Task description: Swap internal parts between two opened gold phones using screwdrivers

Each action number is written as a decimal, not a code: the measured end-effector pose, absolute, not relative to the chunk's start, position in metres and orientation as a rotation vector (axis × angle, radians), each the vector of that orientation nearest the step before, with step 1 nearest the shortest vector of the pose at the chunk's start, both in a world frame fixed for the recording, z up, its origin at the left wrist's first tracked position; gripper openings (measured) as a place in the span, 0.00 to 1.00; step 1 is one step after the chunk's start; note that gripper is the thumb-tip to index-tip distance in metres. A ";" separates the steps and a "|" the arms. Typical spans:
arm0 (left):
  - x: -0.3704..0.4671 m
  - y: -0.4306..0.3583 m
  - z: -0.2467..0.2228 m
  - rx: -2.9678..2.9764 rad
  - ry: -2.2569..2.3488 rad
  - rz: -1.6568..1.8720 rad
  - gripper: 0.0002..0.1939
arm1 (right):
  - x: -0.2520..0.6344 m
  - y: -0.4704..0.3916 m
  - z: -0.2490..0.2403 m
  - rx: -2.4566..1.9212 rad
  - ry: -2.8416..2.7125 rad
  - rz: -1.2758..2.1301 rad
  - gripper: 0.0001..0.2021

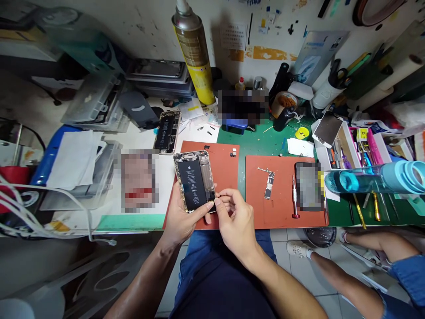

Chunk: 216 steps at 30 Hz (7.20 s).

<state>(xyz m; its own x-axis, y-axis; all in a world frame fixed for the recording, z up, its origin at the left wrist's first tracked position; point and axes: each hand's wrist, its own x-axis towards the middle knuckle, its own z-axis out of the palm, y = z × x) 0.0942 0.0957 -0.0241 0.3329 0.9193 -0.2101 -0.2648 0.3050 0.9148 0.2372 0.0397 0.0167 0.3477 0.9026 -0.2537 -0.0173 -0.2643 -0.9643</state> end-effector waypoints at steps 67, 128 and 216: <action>0.089 0.100 -0.016 0.976 0.962 0.862 0.40 | 0.247 0.036 0.020 -1.446 -0.731 1.456 0.21; 0.055 0.086 -0.032 2.826 0.535 0.554 0.18 | 0.255 0.008 -0.003 -1.953 -0.952 0.998 0.12; 0.064 0.093 -0.020 2.621 0.609 0.588 0.28 | 0.357 -0.079 0.016 -2.131 -0.622 -0.075 0.35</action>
<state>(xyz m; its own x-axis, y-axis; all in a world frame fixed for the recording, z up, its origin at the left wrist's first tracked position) 0.0640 0.0934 -0.0198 0.8180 0.4858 0.3081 0.3246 -0.8320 0.4500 0.3566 -0.0787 0.0161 0.8721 0.4048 0.2751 0.4585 -0.4791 -0.7485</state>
